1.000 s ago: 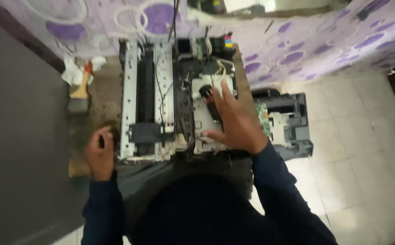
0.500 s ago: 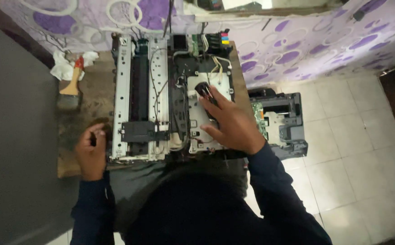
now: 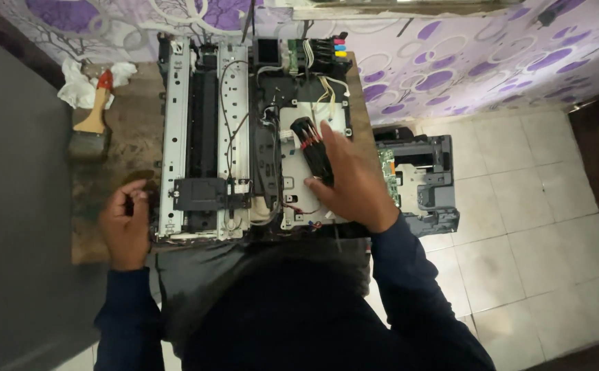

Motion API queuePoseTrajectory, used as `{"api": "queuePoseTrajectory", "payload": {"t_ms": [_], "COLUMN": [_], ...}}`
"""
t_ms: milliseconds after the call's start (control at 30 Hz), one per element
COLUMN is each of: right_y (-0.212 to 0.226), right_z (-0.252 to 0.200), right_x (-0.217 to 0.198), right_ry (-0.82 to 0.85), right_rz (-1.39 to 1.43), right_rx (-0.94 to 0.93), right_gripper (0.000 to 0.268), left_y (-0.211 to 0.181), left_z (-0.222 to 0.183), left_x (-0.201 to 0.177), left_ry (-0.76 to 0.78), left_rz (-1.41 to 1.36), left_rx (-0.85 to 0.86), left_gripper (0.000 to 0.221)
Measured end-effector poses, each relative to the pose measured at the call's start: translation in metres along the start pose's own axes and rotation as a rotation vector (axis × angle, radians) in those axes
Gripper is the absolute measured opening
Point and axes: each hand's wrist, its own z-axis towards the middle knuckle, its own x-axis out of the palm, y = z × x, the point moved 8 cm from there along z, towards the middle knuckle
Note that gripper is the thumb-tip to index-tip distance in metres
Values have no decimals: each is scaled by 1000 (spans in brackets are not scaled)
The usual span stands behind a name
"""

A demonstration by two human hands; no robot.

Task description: Disassembling a printer by removing screws and detaching internal components

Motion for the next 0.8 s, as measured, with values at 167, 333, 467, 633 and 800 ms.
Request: {"api": "queuePoseTrajectory", "payload": {"t_ms": [167, 333, 467, 633, 800], "right_y": [9, -5, -9, 5, 11], "right_z": [3, -1, -3, -2, -8], "right_x": [-10, 10, 7, -8, -7], "right_ry": [89, 59, 6, 63, 49], "right_rz": [25, -15, -26, 95, 39], "right_rx": [47, 32, 42, 56, -71], "right_gripper": [99, 101, 103, 106, 113], "left_y": [12, 2, 15, 7, 9], "left_z": [0, 0, 0, -1, 0], "left_x": [3, 2, 3, 2, 2], "left_ry": [8, 6, 30, -21, 1], "left_rz": [26, -10, -16, -13, 42], "left_rx": [14, 28, 38, 41, 38], "left_gripper": [21, 22, 22, 27, 26]}}
